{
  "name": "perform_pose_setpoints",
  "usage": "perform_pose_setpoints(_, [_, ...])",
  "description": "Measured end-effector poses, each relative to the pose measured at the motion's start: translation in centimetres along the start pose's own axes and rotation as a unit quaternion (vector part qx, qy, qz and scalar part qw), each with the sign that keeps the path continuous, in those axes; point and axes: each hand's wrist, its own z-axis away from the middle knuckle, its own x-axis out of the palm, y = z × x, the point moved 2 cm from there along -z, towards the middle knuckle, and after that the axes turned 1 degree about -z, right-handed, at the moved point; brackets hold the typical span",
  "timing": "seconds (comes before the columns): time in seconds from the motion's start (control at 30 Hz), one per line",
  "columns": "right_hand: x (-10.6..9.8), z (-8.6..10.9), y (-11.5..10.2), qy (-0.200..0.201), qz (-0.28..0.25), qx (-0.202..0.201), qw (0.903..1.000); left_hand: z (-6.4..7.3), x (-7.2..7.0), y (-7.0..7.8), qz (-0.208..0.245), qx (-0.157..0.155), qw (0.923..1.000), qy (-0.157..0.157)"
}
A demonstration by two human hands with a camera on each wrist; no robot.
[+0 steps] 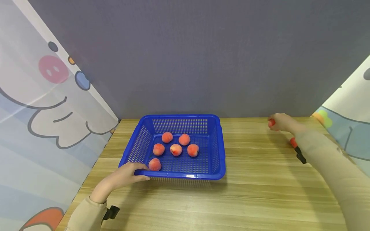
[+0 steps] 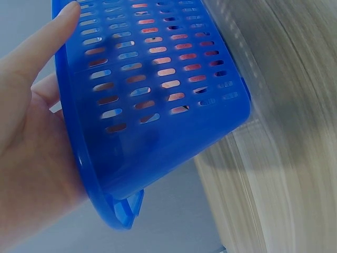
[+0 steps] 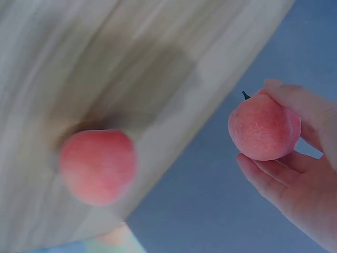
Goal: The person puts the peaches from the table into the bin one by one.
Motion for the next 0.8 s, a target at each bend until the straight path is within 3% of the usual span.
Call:
perform_pose_setpoints(0.2, [-1.4, -0.6, -2.4, -0.007, 0.005, -0.014, 0.9999, 0.0, 0.0, 0.0, 0.005, 0.004, 1.0000, 0.002])
perform_pose_setpoints(0.53, [-2.9, -1.7, -6.5, 0.015, 0.024, -0.076, 0.9967, 0.0, 0.0, -0.1, -0.001, 0.010, 0.9999, 0.008])
perform_pose_setpoints(0.8, [-3.5, -2.3, -9.9, 0.029, 0.039, -0.094, 0.9943, -0.1, -0.1, -0.2, 0.006, 0.009, 0.9999, 0.001])
